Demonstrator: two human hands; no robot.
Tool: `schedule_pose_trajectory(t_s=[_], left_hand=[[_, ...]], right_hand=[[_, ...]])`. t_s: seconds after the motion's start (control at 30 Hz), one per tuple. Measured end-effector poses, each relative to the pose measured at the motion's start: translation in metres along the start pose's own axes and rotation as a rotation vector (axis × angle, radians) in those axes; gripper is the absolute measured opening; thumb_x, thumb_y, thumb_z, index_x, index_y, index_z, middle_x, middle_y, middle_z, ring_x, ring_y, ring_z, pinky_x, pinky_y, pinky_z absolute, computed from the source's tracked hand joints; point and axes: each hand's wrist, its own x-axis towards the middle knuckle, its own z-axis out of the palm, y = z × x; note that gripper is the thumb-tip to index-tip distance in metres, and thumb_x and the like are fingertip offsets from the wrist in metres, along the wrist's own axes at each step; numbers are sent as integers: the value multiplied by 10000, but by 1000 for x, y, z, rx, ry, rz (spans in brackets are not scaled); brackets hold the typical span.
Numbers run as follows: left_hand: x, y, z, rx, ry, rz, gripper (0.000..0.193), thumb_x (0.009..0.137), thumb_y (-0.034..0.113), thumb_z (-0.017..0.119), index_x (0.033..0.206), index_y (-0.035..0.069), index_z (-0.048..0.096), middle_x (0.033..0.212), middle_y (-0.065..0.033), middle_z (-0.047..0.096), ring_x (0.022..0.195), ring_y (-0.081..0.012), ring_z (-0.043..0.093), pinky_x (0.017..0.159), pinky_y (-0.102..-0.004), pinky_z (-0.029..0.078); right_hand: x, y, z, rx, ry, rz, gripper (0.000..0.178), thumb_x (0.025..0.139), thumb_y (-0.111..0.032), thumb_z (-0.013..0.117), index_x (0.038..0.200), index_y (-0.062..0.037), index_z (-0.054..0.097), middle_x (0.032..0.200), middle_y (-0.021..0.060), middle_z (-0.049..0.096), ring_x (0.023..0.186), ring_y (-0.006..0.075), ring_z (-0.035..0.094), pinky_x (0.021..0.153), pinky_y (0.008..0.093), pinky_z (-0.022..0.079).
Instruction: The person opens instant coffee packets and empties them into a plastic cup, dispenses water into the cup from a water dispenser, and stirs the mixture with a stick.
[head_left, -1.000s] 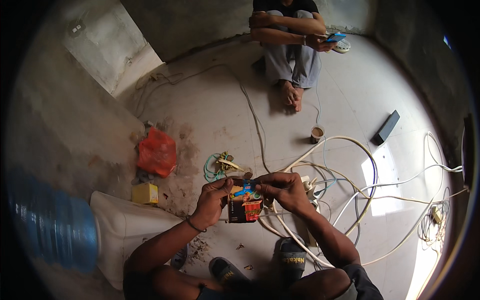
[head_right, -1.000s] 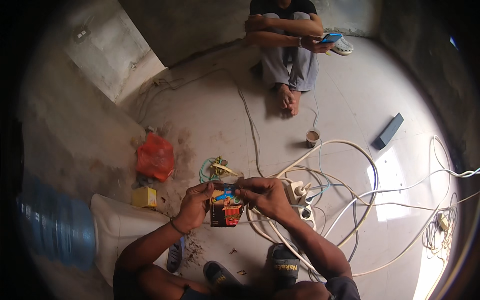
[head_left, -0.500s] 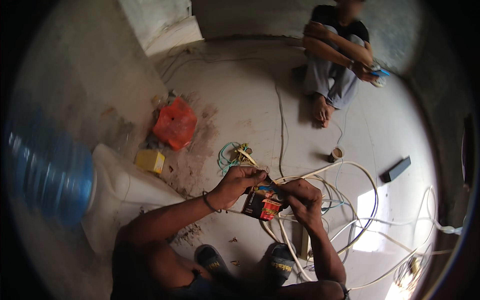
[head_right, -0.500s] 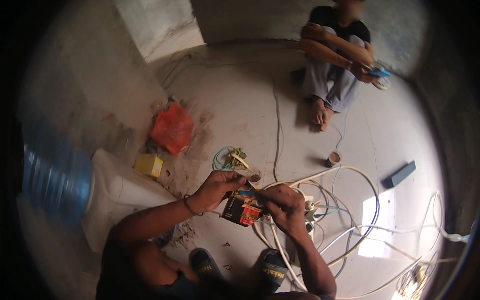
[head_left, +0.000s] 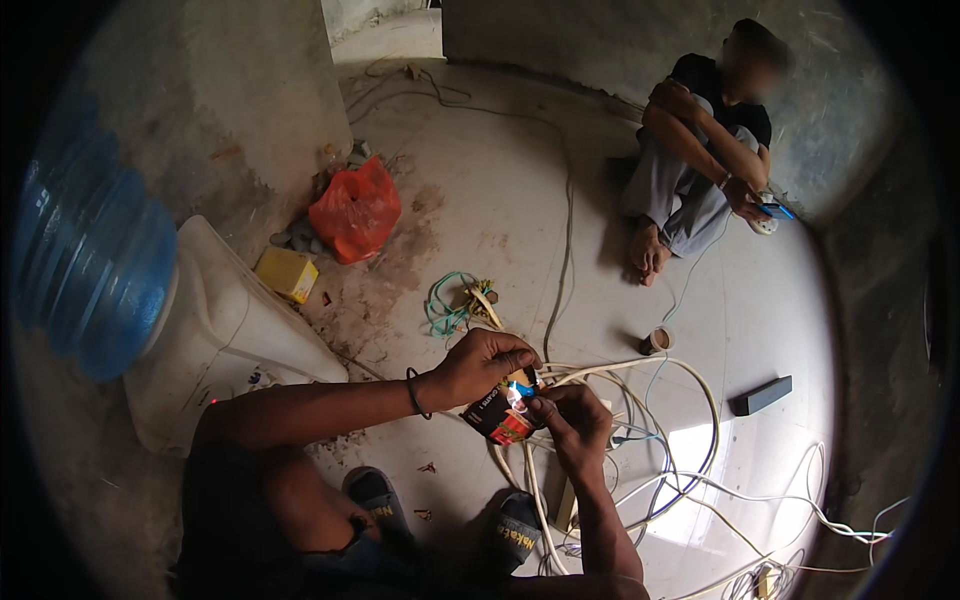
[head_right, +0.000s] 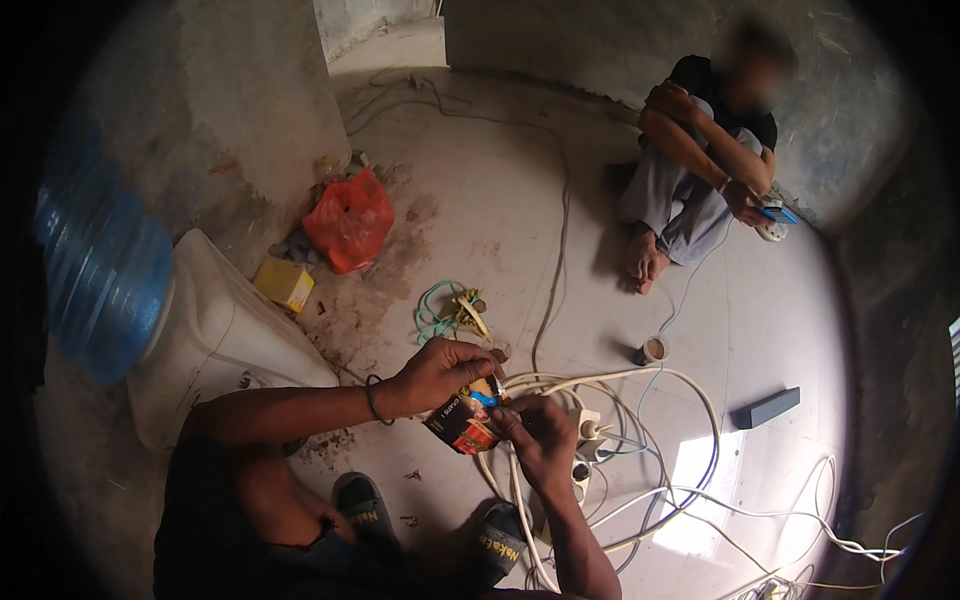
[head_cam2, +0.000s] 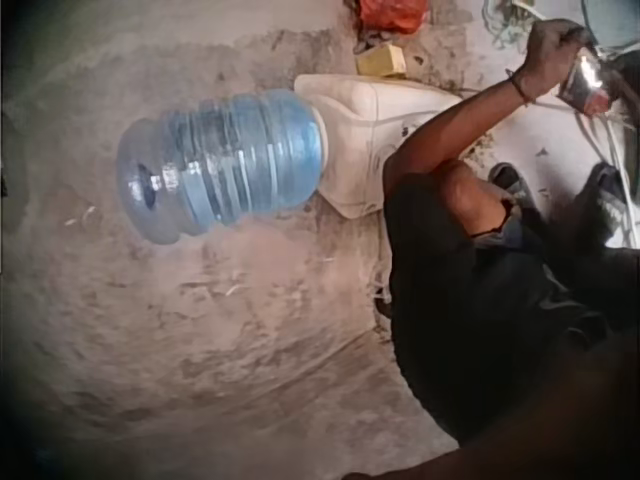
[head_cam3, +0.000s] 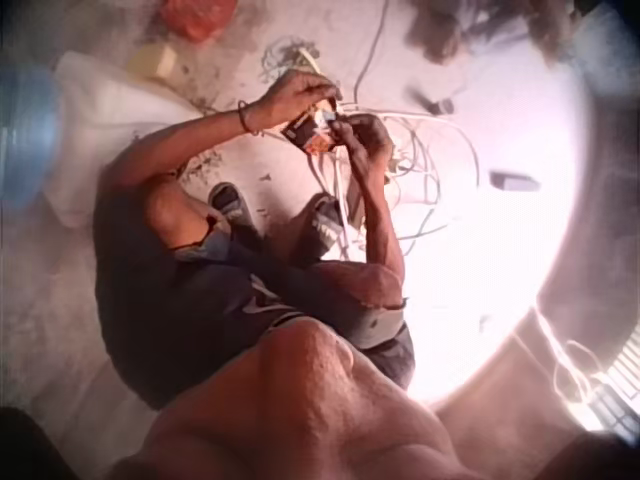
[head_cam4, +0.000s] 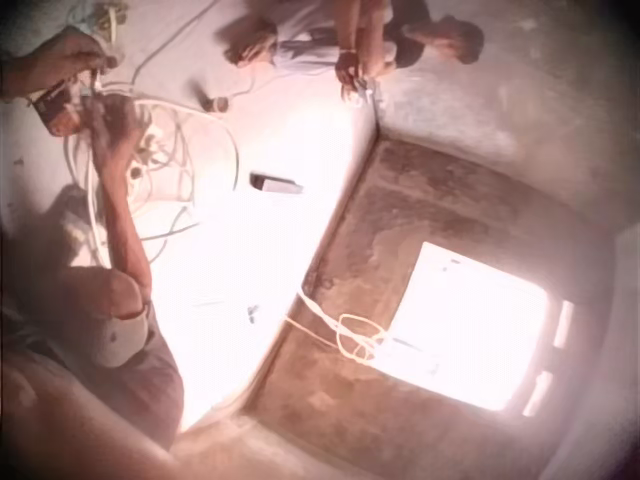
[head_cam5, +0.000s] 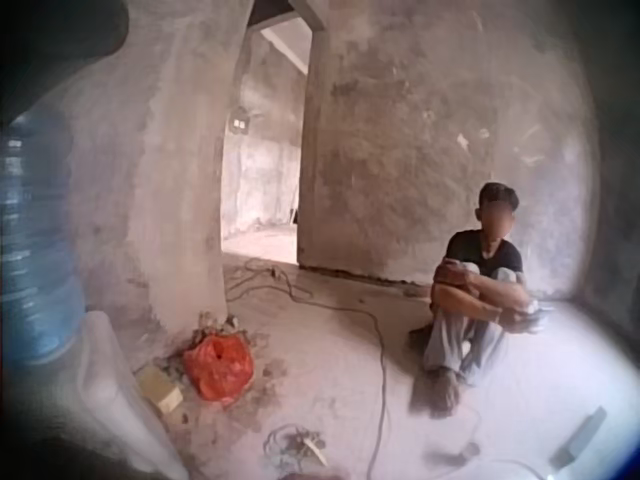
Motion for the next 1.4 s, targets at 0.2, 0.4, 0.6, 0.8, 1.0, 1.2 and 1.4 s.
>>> schedule_pose_trajectory(t_s=[0.2,0.4,0.6,0.8,1.0,1.2,1.4], left_hand=[[-1,0,5,53,52,19,249,989,70,542,1197,-17,648,1077,-72,705,996,-103,625,887,-244,489],[2,4,3,-252,-18,-73,255,963,86,603,1184,-35,642,1082,-102,705,1025,-109,634,904,-254,502],[-2,18,-3,-137,-113,-110,204,904,123,704,1039,-30,708,1057,-113,713,1051,-131,637,920,-264,509],[-1,14,-7,-266,10,7,233,926,171,691,1041,-31,709,928,-60,723,846,-75,645,755,-232,530],[3,13,-6,-385,54,-173,333,941,189,670,1179,-43,645,954,-80,708,860,-91,655,753,-229,544],[-10,0,-6,-359,44,-205,416,883,107,729,1214,-91,575,957,-118,699,835,-119,677,734,-218,554],[-9,5,-5,-266,82,14,222,905,28,671,1096,-43,585,943,-87,684,873,-122,672,755,-233,570]], right_hand=[[2,-6,1,264,187,374,136,836,42,726,951,60,659,843,114,714,771,138,685,729,260,566],[-1,-16,-3,24,207,315,179,811,16,763,969,53,688,860,101,724,775,129,683,716,254,555],[4,-23,-5,86,166,345,211,801,-27,786,984,39,705,857,102,728,761,143,685,722,262,557],[12,-30,-6,256,129,488,224,829,-34,757,1036,36,708,888,99,728,798,166,688,740,281,559],[5,-21,-1,-431,78,-213,383,745,82,707,1105,-50,715,876,114,705,768,233,693,712,332,566],[0,-19,4,-725,-46,-395,496,675,101,682,1132,-91,698,983,122,658,906,282,660,776,369,557],[11,-38,8,90,-26,218,191,898,-52,678,1081,5,680,1071,140,677,958,214,668,822,303,533]])
